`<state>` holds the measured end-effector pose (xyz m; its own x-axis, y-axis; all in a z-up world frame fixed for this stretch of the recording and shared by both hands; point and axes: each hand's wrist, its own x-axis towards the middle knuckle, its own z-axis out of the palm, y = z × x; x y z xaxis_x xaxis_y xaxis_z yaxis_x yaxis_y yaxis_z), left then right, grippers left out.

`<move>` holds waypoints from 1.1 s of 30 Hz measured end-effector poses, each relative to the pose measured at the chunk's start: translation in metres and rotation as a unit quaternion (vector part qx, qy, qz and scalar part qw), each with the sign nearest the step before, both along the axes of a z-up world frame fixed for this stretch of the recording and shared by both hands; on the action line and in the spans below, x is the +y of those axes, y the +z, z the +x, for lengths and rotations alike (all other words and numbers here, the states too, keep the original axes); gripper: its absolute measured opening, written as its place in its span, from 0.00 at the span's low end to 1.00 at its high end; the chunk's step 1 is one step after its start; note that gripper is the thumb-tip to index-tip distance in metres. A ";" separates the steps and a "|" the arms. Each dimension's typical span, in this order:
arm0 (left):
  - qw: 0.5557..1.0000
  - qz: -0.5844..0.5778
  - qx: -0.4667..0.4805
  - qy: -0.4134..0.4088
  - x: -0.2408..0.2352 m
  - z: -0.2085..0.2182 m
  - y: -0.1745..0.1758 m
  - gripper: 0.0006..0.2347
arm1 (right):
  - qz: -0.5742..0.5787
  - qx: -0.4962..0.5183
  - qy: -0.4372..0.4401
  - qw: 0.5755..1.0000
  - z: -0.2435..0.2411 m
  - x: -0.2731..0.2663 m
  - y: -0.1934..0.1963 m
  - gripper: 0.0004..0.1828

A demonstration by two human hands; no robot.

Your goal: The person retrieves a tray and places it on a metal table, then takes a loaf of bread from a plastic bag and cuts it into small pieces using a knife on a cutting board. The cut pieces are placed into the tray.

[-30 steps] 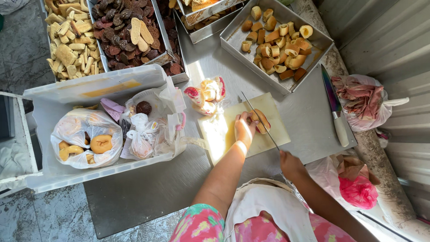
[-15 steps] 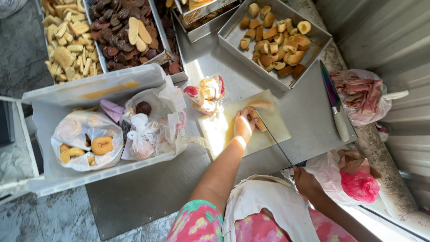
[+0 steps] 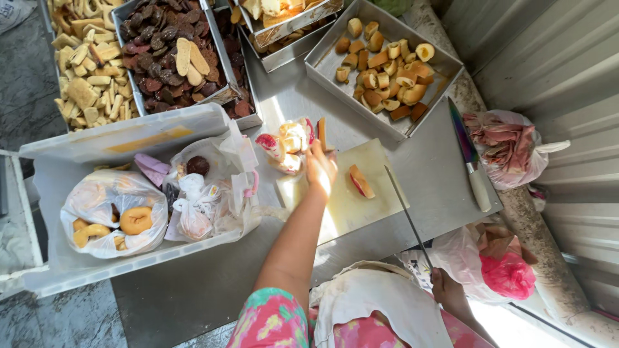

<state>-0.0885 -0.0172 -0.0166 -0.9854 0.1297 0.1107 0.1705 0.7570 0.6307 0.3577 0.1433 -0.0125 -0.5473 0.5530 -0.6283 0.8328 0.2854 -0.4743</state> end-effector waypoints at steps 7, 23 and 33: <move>0.991 -0.072 -0.104 -0.048 0.021 -0.069 0.023 0.17 | 0.009 0.014 -0.005 1.000 -0.010 -0.001 0.008 0.24; 0.806 -0.176 0.019 -0.565 0.039 -0.006 0.022 0.15 | -0.005 0.086 -0.060 0.994 0.007 0.005 0.014 0.24; 0.770 -0.245 0.099 -0.580 0.027 0.010 0.033 0.21 | -0.038 0.076 -0.047 0.995 -0.011 0.007 0.016 0.26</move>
<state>-0.0782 0.0095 0.0166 -0.1440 0.9847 -0.0985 0.9681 0.1609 0.1922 0.3463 0.1507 0.0036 -0.5873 0.5608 -0.5835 0.7710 0.1683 -0.6143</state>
